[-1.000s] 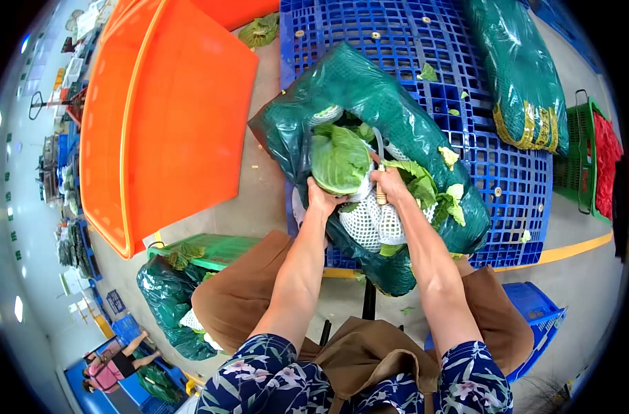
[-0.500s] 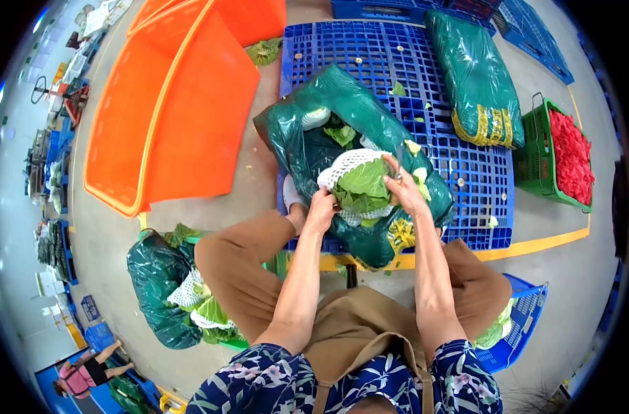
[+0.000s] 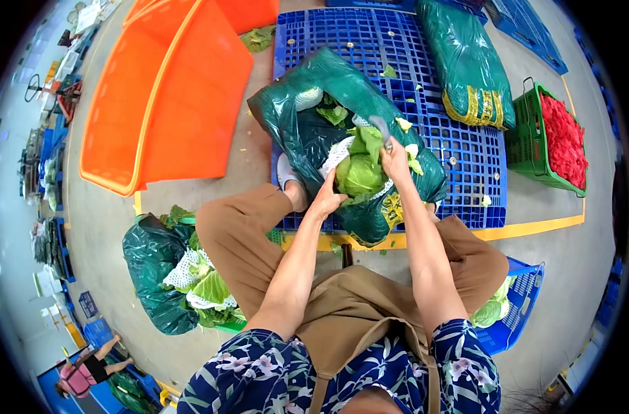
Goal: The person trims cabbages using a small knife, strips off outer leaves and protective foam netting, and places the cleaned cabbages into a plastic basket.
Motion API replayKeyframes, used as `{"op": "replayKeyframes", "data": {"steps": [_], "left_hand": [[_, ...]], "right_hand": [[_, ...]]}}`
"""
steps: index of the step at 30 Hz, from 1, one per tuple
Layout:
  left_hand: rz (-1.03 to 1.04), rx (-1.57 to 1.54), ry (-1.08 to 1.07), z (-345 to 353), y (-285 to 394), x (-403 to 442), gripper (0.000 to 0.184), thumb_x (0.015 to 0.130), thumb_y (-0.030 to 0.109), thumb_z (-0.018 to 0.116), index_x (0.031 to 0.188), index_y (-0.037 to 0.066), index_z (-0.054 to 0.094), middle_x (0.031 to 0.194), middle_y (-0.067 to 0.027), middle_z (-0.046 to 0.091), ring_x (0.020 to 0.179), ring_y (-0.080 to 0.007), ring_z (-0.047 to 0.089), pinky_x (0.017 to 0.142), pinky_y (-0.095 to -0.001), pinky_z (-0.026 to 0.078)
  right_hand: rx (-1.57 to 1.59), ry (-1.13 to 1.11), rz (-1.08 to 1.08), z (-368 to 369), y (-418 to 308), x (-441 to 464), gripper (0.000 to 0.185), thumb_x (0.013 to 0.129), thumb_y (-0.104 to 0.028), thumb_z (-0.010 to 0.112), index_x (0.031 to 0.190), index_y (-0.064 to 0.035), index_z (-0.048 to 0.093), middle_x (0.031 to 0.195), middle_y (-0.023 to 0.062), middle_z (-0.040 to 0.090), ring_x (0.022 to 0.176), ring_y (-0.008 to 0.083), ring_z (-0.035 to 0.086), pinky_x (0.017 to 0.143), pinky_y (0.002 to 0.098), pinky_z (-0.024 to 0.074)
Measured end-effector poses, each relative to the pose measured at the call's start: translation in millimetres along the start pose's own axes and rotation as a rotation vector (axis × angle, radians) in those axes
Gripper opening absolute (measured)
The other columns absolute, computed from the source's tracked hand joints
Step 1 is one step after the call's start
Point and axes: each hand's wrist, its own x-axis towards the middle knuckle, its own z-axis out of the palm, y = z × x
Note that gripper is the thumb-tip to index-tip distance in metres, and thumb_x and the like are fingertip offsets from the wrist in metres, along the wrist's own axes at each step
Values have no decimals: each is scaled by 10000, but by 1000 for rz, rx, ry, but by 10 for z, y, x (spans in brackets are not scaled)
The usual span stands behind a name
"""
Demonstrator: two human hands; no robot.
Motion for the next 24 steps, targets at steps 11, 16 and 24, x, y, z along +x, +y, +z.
{"op": "replayKeyframes", "data": {"steps": [11, 16, 24], "left_hand": [[706, 748, 565, 127, 699, -52, 450, 685, 87, 724, 1101, 26, 564, 1101, -151, 558, 1053, -338, 526, 909, -398, 424], [543, 949, 39, 171, 768, 260, 849, 555, 265, 845, 1274, 50, 447, 1292, -213, 428, 1201, -392, 406, 1002, -466, 353], [332, 798, 195, 249, 540, -110, 993, 515, 276, 875, 1330, 45, 357, 1371, -191, 320, 1281, -379, 337, 1053, -436, 325]], "right_hand": [[-196, 160, 260, 178, -24, 287, 247, 815, -280, 593, 930, -62, 592, 804, 204, 643, 805, 411, 616, 719, 498, 462], [-231, 82, 147, 350, -313, 271, 293, 793, -282, 609, 1004, -79, 615, 829, 218, 653, 814, 423, 620, 742, 513, 479], [-365, 96, 379, 429, -89, 784, 290, 842, -311, 575, 986, -61, 606, 911, 234, 657, 883, 430, 621, 787, 511, 491]]}}
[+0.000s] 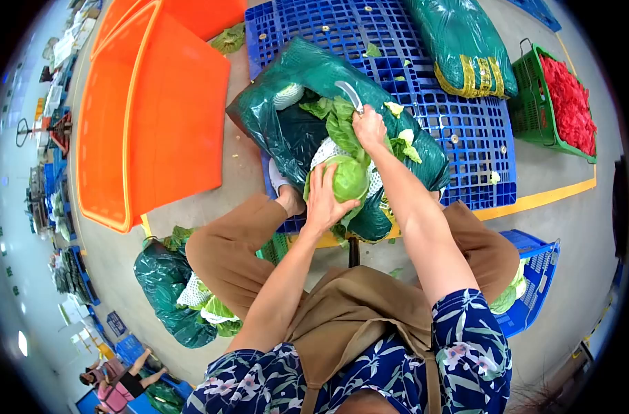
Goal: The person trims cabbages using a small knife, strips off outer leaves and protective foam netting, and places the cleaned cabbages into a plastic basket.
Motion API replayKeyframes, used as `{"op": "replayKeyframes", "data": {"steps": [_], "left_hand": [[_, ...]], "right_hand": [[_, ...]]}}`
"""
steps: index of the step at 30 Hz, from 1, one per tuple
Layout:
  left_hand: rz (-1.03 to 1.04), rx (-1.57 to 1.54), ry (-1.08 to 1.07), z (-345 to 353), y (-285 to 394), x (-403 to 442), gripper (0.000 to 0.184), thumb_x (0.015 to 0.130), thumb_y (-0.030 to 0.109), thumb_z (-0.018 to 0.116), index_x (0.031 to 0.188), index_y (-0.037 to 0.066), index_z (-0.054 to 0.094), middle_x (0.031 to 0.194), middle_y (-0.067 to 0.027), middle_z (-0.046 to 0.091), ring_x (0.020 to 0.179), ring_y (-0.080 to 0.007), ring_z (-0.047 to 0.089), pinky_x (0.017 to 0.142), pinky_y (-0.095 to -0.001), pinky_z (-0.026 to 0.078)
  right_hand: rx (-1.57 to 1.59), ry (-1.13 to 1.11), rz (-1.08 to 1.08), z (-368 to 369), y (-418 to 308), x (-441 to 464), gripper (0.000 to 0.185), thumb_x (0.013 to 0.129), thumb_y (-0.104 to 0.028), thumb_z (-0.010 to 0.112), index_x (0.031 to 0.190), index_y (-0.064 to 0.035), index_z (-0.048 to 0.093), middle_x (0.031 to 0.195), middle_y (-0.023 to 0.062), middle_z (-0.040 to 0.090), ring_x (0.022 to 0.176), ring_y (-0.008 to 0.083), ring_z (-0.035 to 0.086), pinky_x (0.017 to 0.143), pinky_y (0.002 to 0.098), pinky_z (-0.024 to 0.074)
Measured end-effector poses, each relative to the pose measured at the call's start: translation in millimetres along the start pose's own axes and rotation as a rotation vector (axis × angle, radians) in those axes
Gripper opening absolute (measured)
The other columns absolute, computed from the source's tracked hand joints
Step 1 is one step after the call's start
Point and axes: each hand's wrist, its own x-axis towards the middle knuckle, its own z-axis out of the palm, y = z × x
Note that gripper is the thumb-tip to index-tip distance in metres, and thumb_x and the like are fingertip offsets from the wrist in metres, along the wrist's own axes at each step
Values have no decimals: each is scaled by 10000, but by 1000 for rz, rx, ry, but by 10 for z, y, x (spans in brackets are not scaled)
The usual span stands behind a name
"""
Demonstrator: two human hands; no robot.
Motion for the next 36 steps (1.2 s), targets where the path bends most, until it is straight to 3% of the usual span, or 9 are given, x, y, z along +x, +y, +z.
{"op": "replayKeyframes", "data": {"steps": [6, 9, 12, 15, 16, 19, 21, 26, 36], "left_hand": [[79, -244, 166, 206, -635, -490, 1045, 489, 288, 883, 1329, 76, 298, 1394, -207, 242, 1301, -375, 295, 1072, -436, 299], [5, -224, 68, 76, -626, -405, 1042, 489, 265, 876, 1333, 76, 295, 1381, -202, 257, 1294, -375, 300, 1076, -429, 296], [-31, -272, -14, -70, -581, -280, 1065, 462, 247, 873, 1335, 29, 302, 1354, -189, 287, 1264, -366, 332, 1072, -417, 304], [-145, -286, -75, -204, -405, -119, 1072, 478, 291, 879, 1333, -7, 306, 1325, -195, 324, 1240, -348, 360, 1055, -411, 327], [-215, -314, -66, -163, -387, -105, 1073, 484, 305, 880, 1335, -8, 305, 1320, -200, 331, 1239, -347, 362, 1050, -414, 332], [-265, -270, -3, -23, -349, -129, 1091, 490, 347, 885, 1349, 29, 294, 1297, -221, 359, 1242, -355, 357, 1045, -437, 335], [-243, -238, 3, -19, -310, -161, 1104, 475, 340, 886, 1357, 54, 287, 1281, -223, 376, 1243, -363, 352, 1047, -447, 330], [-200, -245, 20, 36, -409, -283, 1069, 466, 289, 856, 1347, 73, 289, 1263, -221, 391, 1204, -374, 373, 1039, -447, 336], [-251, -205, 61, 92, -344, -267, 1075, 458, 297, 857, 1365, 99, 315, 1248, -216, 400, 1186, -372, 396, 1030, -442, 347]], "right_hand": [[-221, -228, -51, 589, 562, 30, 306, 854, -326, 602, 1039, -82, 592, 922, 208, 669, 879, 355, 657, 768, 479, 519], [-95, -212, -103, 574, 604, 187, 335, 814, -330, 641, 948, -24, 610, 883, 242, 655, 875, 428, 632, 769, 497, 511], [-133, -381, -315, 226, 481, 393, 345, 809, -332, 652, 901, -2, 615, 872, 247, 651, 860, 437, 628, 758, 499, 510], [-291, -163, -348, -507, -58, -5, 345, 813, -336, 658, 925, -10, 639, 907, 224, 664, 866, 391, 649, 740, 473, 530], [-301, -61, -429, -615, -110, -115, 358, 793, -343, 681, 892, -5, 615, 870, 227, 662, 806, 383, 659, 670, 469, 539], [-263, -144, -338, -892, -163, -628, 333, 823, -308, 653, 906, -5, 544, 767, 232, 635, 751, 403, 647, 629, 501, 521], [-275, -224, -434, -815, 116, -1017, 267, 833, -225, 623, 908, 2, 505, 738, 230, 627, 714, 405, 648, 592, 507, 521], [-417, -89, -482, -370, 637, -1540, 100, 799, -43, 522, 884, 2, 495, 705, 226, 627, 643, 381, 652, 549, 469, 531], [-453, -189, -506, -272, 602, -1482, 57, 813, -48, 519, 848, -5, 533, 680, 196, 652, 655, 326, 677, 562, 418, 547]]}}
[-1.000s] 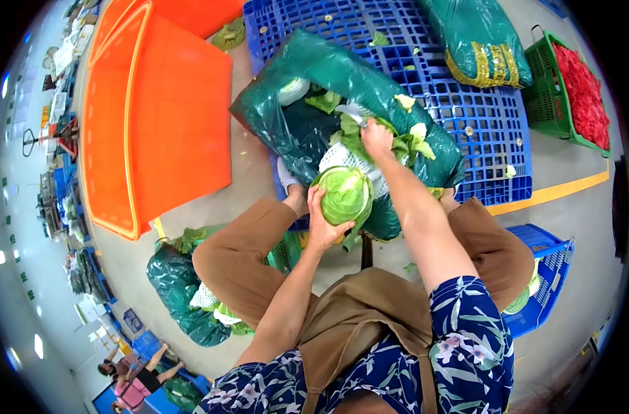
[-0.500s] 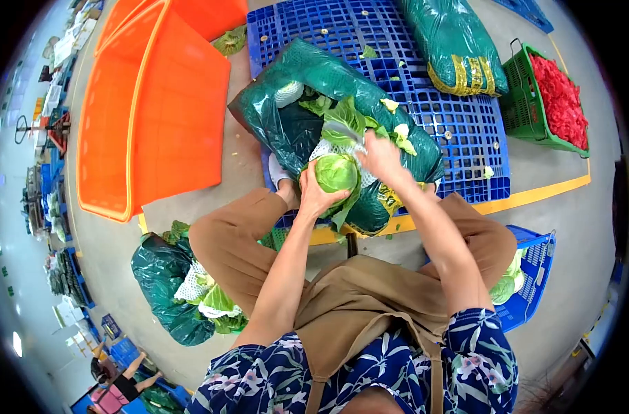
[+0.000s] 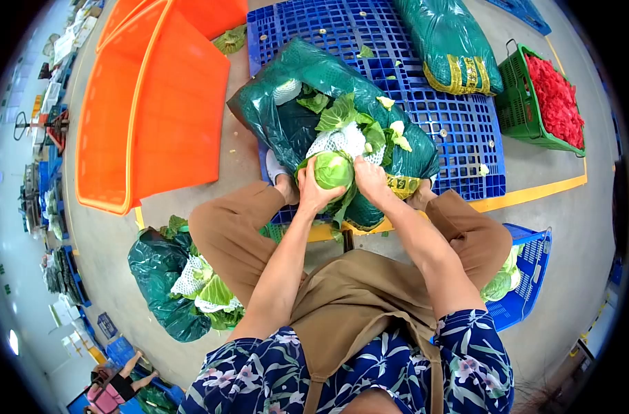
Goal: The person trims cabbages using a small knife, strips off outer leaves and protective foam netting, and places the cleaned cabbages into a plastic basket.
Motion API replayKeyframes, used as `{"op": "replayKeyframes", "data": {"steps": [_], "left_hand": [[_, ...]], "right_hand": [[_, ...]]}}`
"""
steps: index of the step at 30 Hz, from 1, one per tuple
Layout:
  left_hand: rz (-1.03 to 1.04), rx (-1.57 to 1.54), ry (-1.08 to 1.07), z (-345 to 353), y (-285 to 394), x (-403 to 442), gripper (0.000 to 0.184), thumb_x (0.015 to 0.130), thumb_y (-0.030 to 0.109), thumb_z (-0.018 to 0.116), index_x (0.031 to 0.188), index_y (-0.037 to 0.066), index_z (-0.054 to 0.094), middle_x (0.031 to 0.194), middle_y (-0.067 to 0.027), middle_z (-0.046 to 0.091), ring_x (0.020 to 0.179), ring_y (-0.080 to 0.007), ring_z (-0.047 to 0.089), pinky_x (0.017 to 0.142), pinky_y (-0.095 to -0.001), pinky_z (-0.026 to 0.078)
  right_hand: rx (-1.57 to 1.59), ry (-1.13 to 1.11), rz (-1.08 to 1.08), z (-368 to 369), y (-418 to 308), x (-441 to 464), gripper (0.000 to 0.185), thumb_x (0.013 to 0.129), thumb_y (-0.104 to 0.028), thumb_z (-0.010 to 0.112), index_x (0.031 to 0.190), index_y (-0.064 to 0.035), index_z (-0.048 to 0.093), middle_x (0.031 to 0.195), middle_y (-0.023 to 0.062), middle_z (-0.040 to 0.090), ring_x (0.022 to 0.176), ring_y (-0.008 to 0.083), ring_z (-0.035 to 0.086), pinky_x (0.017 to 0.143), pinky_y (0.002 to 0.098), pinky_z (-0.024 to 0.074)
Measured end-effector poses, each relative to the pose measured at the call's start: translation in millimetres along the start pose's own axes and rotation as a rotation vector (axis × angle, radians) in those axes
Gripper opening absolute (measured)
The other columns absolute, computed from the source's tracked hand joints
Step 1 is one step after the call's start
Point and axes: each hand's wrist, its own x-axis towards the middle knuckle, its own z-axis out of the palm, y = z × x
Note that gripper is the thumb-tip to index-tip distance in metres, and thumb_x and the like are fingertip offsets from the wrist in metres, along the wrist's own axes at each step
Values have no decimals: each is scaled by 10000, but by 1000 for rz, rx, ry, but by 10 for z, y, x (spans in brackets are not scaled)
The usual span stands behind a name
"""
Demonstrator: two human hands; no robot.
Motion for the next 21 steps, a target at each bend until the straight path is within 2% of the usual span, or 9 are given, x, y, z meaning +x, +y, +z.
{"op": "replayKeyframes", "data": {"steps": [6, 10, 13, 14, 15, 17, 19, 20, 21], "left_hand": [[80, -48, -47, -105, -2, 123, 1053, 469, 291, 855, 1356, 75, 330, 1237, -197, 414, 1170, -358, 418, 1014, -427, 365], [47, -22, 22, -2, 6, 31, 1026, 478, 305, 852, 1343, 81, 347, 1215, -185, 418, 1152, -353, 432, 1002, -432, 369], [69, -70, 3, -7, -15, 40, 1004, 486, 290, 859, 1333, 86, 360, 1207, -178, 429, 1153, -347, 434, 1005, -428, 367], [94, -84, -23, -28, -39, 104, 997, 488, 282, 862, 1330, 86, 365, 1205, -176, 433, 1154, -345, 434, 1007, -426, 367], [58, -133, -8, -23, -56, 96, 973, 491, 257, 869, 1317, 85, 384, 1200, -172, 444, 1156, -340, 435, 1009, -423, 367], [64, -116, -32, -100, 63, 47, 958, 496, 253, 867, 1309, 81, 392, 1193, -169, 445, 1149, -341, 442, 1009, -423, 366], [72, -105, -10, -20, 28, -39, 963, 497, 258, 870, 1312, 79, 390, 1188, -159, 447, 1145, -332, 449, 1012, -414, 364], [94, -95, 9, -22, 41, -8, 965, 498, 260, 871, 1314, 79, 388, 1185, -154, 448, 1143, -328, 452, 1014, -410, 362], [100, -153, 14, -33, 12, -25, 970, 496, 265, 873, 1315, 78, 389, 1195, -153, 445, 1151, -323, 448, 1019, -408, 356]], "right_hand": [[-14, -190, 62, -164, 16, -176, 110, 822, -20, 510, 897, 49, 550, 788, 212, 670, 731, 347, 685, 619, 419, 556], [-2, -188, -1, 20, 44, 186, 131, 838, -39, 501, 928, 35, 562, 888, 217, 666, 810, 338, 680, 667, 412, 551], [-5, -184, 6, -60, 44, 178, 127, 845, -44, 496, 927, 16, 571, 869, 203, 668, 814, 332, 679, 653, 411, 549], [-22, -155, -92, -100, 84, 56, 129, 844, -42, 490, 932, 6, 571, 857, 191, 669, 819, 330, 677, 645, 412, 547], [-16, -167, -71, -185, 103, -62, 138, 841, -41, 482, 940, 16, 558, 830, 192, 667, 799, 332, 678, 643, 422, 546], [-17, -238, 94, -84, 125, -140, 143, 840, -41, 474, 942, 35, 542, 814, 204, 664, 777, 337, 677, 638, 431, 544], [46, -191, 28, 56, 159, -34, 140, 846, -39, 474, 935, 51, 531, 806, 209, 665, 772, 341, 678, 647, 430, 547], [43, -230, 73, 114, 86, 129, 141, 854, -43, 470, 929, 57, 536, 831, 209, 669, 783, 345, 678, 666, 422, 551], [19, -159, 45, 407, 245, 245, 140, 849, -38, 477, 942, 37, 550, 874, 211, 668, 820, 350, 674, 693, 425, 550]]}}
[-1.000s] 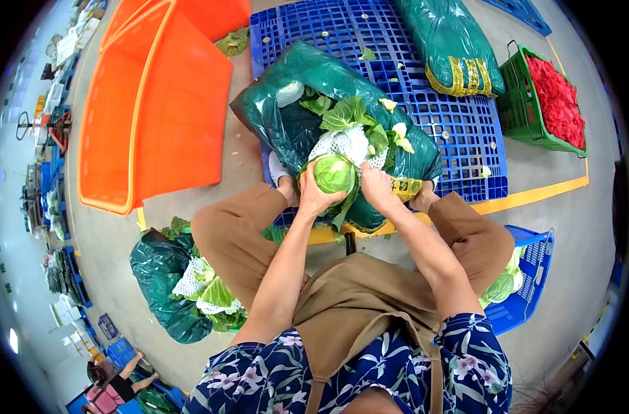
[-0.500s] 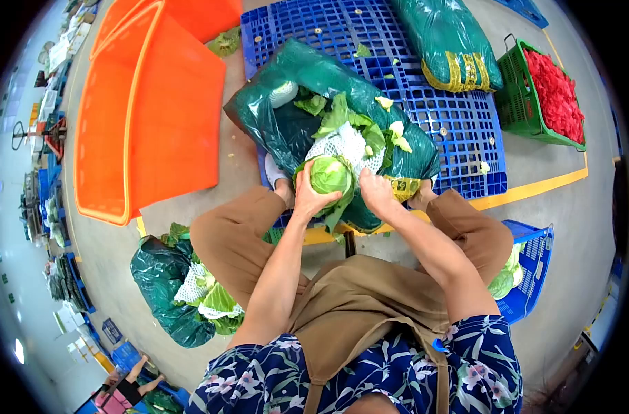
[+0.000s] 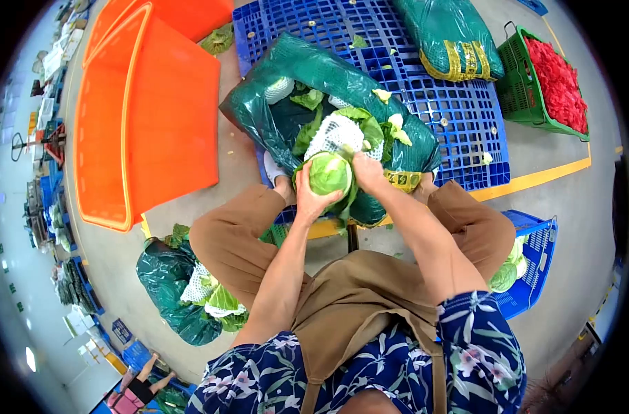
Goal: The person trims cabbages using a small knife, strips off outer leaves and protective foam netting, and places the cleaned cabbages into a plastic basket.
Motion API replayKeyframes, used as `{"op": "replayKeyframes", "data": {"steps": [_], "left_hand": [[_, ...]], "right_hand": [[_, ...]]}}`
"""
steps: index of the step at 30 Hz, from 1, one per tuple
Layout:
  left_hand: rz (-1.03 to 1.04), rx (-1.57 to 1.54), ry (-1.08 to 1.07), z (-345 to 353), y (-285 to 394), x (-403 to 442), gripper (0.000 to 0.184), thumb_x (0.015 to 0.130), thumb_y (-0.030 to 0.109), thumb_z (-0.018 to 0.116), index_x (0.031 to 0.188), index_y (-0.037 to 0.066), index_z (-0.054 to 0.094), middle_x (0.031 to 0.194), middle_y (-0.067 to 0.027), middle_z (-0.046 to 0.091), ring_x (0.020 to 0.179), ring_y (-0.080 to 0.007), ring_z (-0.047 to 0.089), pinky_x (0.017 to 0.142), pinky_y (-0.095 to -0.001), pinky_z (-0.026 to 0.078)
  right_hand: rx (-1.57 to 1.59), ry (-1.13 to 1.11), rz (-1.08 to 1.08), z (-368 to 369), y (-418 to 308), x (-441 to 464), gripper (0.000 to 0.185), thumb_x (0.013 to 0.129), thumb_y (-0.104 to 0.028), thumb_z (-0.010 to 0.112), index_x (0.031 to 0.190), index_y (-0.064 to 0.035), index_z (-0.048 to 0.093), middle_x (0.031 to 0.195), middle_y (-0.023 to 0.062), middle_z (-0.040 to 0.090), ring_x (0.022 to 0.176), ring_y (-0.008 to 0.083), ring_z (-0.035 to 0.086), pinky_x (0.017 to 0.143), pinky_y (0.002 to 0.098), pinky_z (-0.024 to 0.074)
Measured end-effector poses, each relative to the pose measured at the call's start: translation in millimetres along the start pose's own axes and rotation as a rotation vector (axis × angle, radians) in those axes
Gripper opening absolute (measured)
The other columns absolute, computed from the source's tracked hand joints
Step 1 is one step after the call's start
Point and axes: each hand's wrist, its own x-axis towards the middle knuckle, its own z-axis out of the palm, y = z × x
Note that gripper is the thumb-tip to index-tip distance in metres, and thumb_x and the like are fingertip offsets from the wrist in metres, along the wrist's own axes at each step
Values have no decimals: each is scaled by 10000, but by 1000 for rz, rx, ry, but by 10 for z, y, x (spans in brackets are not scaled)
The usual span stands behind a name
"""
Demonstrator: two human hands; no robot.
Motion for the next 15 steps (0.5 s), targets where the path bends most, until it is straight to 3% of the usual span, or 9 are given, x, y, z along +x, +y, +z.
{"op": "replayKeyframes", "data": {"steps": [3, 7, 10, 11, 14, 15], "left_hand": [[4, -151, -45, -51, -208, 119, 996, 534, 227, 874, 1363, 80, 344, 1268, -147, 435, 1184, -285, 452, 1017, -392, 371], [-413, -587, -177, -317, -29, 200, 1033, 625, 74, 827, 1440, 110, 194, 1304, -136, 441, 1149, -252, 505, 924, -360, 482], [-554, -738, -188, -503, -186, 235, 934, 695, 304, 773, 1439, 150, 231, 1311, -149, 462, 1187, -336, 490, 870, -603, 471], [-572, -818, -189, -518, -298, 237, 922, 692, 349, 765, 1432, 148, 253, 1323, -146, 458, 1196, -344, 482, 880, -622, 451], [-600, -1019, -199, -506, -703, 206, 908, 681, 460, 745, 1412, 143, 310, 1362, -137, 438, 1221, -363, 457, 917, -663, 394], [-590, -1063, -205, -496, -736, 174, 909, 677, 483, 741, 1408, 142, 323, 1377, -132, 429, 1229, -367, 448, 934, -666, 376]], "right_hand": [[48, -112, -6, 91, 208, 292, 137, 828, -27, 500, 937, -5, 580, 935, 218, 660, 886, 360, 660, 744, 444, 539], [94, -104, -64, -174, 315, 234, 130, 818, -43, 520, 927, 12, 564, 878, 256, 646, 820, 379, 653, 719, 474, 527], [226, -63, 13, -586, 260, 223, 140, 816, -53, 521, 930, 26, 543, 847, 262, 642, 770, 385, 650, 683, 490, 515], [312, 51, 37, -622, 279, 229, 191, 833, -117, 556, 956, 27, 533, 812, 231, 651, 746, 377, 656, 661, 487, 504], [862, 42, 224, -1529, -304, -89, 306, 828, -229, 628, 963, 28, 531, 872, 227, 657, 794, 370, 655, 657, 484, 495], [882, 0, 173, -1579, -475, -126, 425, 801, -305, 672, 1003, 40, 529, 963, 230, 634, 890, 351, 632, 730, 445, 499]]}}
